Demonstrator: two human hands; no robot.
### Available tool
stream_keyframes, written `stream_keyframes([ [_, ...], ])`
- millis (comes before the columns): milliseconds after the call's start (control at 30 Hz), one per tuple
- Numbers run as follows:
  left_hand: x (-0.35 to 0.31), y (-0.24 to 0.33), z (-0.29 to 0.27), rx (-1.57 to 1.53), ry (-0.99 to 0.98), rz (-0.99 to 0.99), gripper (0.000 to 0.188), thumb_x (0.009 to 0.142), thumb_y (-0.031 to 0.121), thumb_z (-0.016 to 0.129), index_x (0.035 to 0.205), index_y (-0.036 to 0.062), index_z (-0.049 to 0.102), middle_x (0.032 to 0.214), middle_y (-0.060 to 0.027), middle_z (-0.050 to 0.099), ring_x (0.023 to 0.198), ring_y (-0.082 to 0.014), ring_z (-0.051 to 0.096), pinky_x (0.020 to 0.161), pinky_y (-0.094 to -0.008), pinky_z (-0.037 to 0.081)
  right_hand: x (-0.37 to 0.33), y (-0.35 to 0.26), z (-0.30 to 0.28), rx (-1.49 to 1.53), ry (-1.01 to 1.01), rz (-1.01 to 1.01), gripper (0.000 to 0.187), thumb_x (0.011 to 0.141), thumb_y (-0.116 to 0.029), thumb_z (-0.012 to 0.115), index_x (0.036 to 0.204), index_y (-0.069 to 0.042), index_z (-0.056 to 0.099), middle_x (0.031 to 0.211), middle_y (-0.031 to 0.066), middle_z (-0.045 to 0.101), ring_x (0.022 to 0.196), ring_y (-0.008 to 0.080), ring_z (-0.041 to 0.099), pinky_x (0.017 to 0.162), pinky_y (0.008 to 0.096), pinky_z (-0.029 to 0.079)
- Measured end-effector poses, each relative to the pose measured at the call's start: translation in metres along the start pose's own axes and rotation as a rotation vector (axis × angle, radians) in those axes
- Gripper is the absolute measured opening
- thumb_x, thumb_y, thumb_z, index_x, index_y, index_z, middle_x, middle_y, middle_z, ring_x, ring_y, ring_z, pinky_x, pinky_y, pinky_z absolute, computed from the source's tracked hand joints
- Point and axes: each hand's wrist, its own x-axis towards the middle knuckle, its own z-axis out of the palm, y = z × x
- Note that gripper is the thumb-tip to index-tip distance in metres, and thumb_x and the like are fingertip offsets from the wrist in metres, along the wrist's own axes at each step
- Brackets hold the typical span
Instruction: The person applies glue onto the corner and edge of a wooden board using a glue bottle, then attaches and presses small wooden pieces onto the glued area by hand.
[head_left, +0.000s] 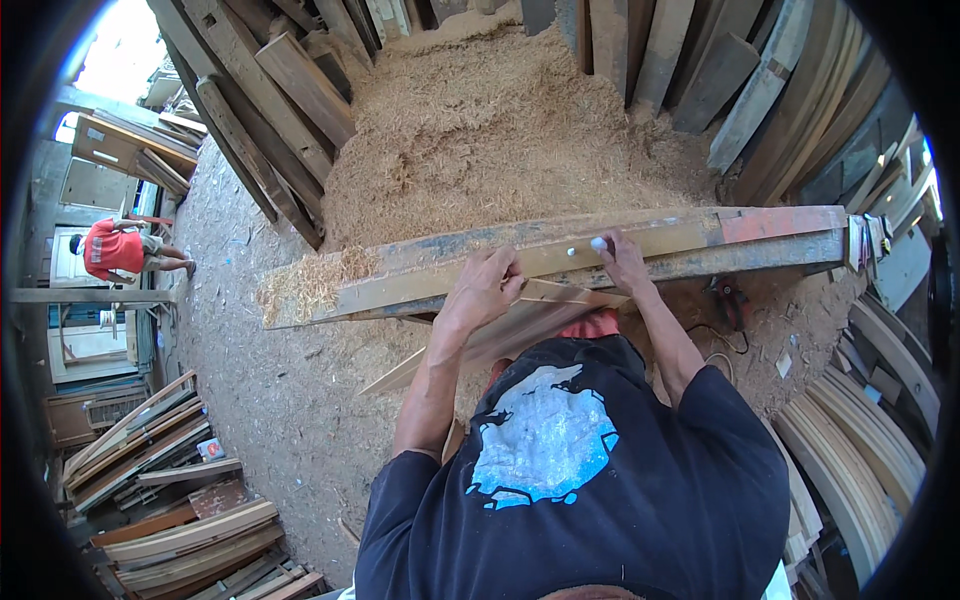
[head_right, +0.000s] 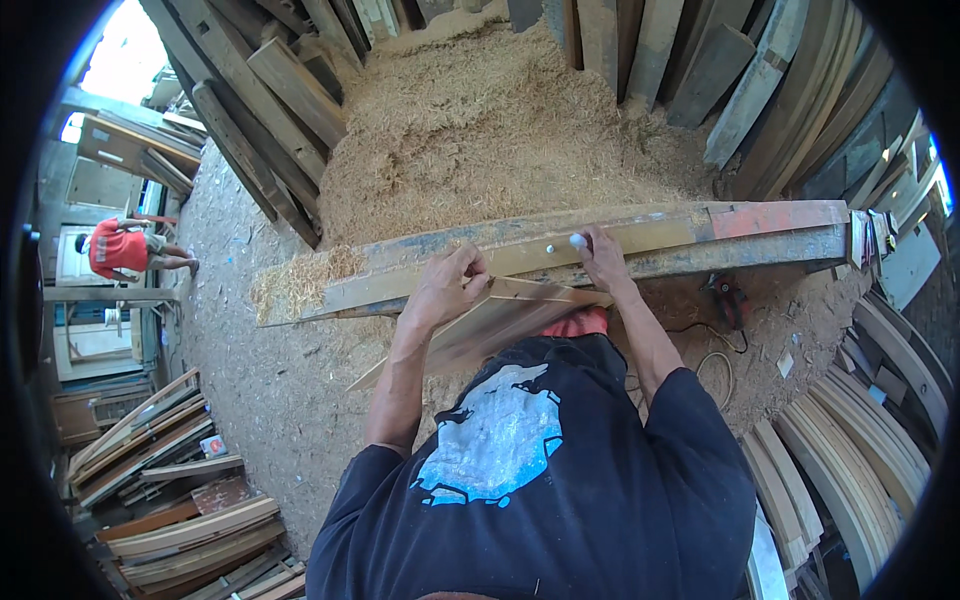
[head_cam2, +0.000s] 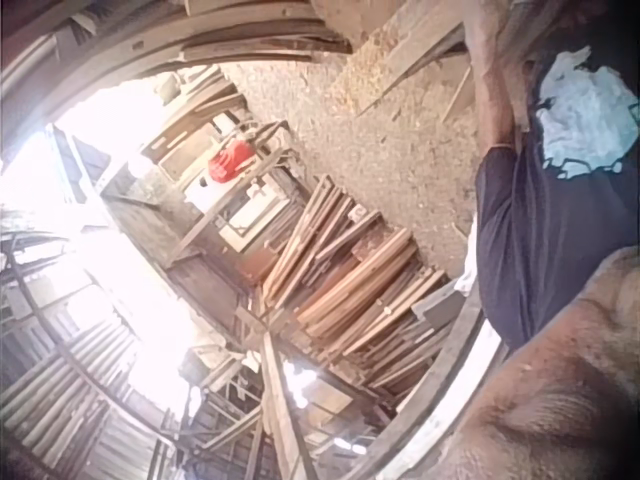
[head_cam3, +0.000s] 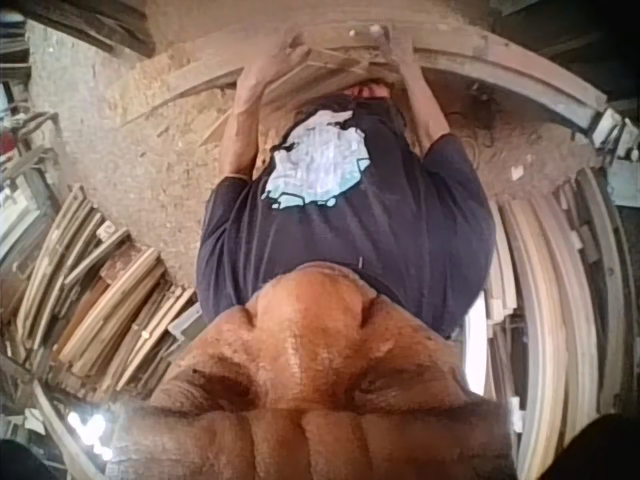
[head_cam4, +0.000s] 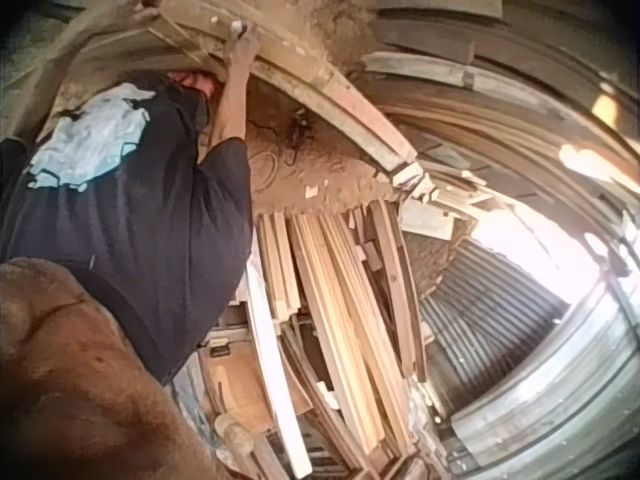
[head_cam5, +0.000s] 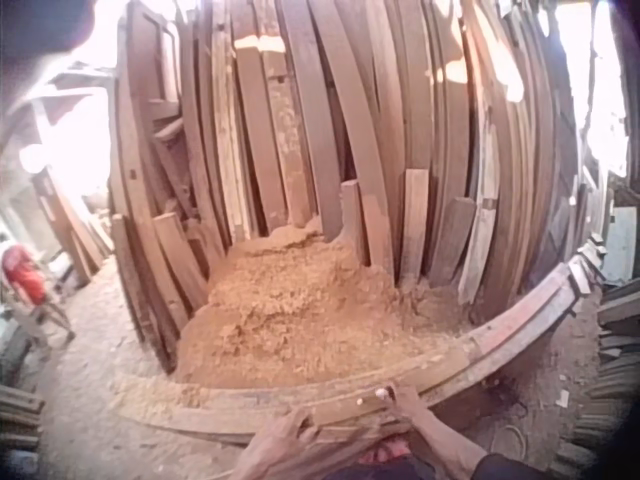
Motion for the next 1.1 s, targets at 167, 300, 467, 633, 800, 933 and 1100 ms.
stream_keyframes([
  [167, 0.000, 0.001, 0.000, 0.024, -0.003, -0.003, 0.013, 0.083, 0.007, 0.071, 0.090, 0.0017, 0.061, 0.083, -0.0148, 0.069, 0.080, -0.0320, 0.069, 0.073, -0.0412, 0.055, 0.001, 0.012, 0.003, -0.046, -0.001, -0.006, 0.030, 0.087, -0.004, 0.065, 0.115, -0.007, 0.055, 0.099, 0.0164, 0.067, 0.095, 0.0386, 0.064, 0.085, 0.0477, 0.050],
  [300, 0.001, 0.000, 0.001, 0.014, -0.004, -0.023, 0.013, 0.083, 0.006, 0.071, 0.090, 0.0018, 0.061, 0.082, -0.0146, 0.069, 0.080, -0.0316, 0.069, 0.073, -0.0409, 0.055, 0.003, 0.017, 0.003, -0.010, -0.005, -0.011, 0.033, 0.086, -0.003, 0.066, 0.115, -0.007, 0.053, 0.098, 0.0155, 0.067, 0.097, 0.0392, 0.064, 0.086, 0.0487, 0.050],
  [467, 0.000, -0.001, 0.001, 0.031, 0.005, -0.010, 0.013, 0.083, 0.006, 0.071, 0.090, 0.0022, 0.061, 0.082, -0.0141, 0.068, 0.080, -0.0312, 0.069, 0.073, -0.0408, 0.054, -0.002, 0.020, -0.001, -0.041, 0.037, -0.098, 0.039, 0.085, -0.004, 0.066, 0.120, -0.005, 0.051, 0.105, 0.0161, 0.065, 0.098, 0.0397, 0.062, 0.089, 0.0496, 0.049],
  [633, -0.001, -0.003, 0.001, 0.028, 0.016, -0.023, 0.014, 0.083, 0.006, 0.072, 0.090, 0.0023, 0.061, 0.081, -0.0139, 0.068, 0.079, -0.0310, 0.069, 0.072, -0.0409, 0.054, -0.012, -0.033, -0.035, -0.562, 0.263, -0.110, 0.041, 0.086, -0.005, 0.063, 0.125, -0.004, 0.051, 0.111, 0.0182, 0.064, 0.102, 0.0395, 0.061, 0.094, 0.0489, 0.047],
  [800, -0.002, -0.001, 0.001, -0.048, -0.022, -0.080, 0.016, 0.083, 0.008, 0.071, 0.092, 0.0015, 0.059, 0.086, -0.0183, 0.065, 0.085, -0.0372, 0.062, 0.075, -0.0459, 0.049, -0.017, -0.130, -0.072, -0.036, 0.112, -0.498, 0.023, 0.088, -0.013, 0.065, 0.109, -0.003, 0.065, 0.101, 0.0154, 0.066, 0.099, 0.0360, 0.061, 0.090, 0.0459, 0.048],
  [933, -0.003, 0.004, -0.002, -0.069, -0.012, -0.097, 0.018, 0.082, 0.007, 0.073, 0.092, 0.0016, 0.059, 0.084, -0.0186, 0.067, 0.082, -0.0378, 0.065, 0.073, -0.0456, 0.051, -0.010, -0.182, -0.054, 0.135, -0.222, -0.567, 0.017, 0.088, -0.017, 0.067, 0.095, -0.001, 0.069, 0.095, 0.0150, 0.067, 0.097, 0.0348, 0.063, 0.088, 0.0459, 0.049],
  [1100, -0.008, 0.006, -0.001, -0.095, 0.019, -0.114, 0.018, 0.082, 0.007, 0.073, 0.091, 0.0016, 0.059, 0.081, -0.0189, 0.069, 0.080, -0.0387, 0.068, 0.071, -0.0459, 0.052, -0.002, -0.190, -0.034, -0.065, -0.506, -0.532, 0.016, 0.086, -0.018, 0.069, 0.094, -0.005, 0.072, 0.095, 0.0162, 0.069, 0.098, 0.0356, 0.064, 0.088, 0.0470, 0.050],
])
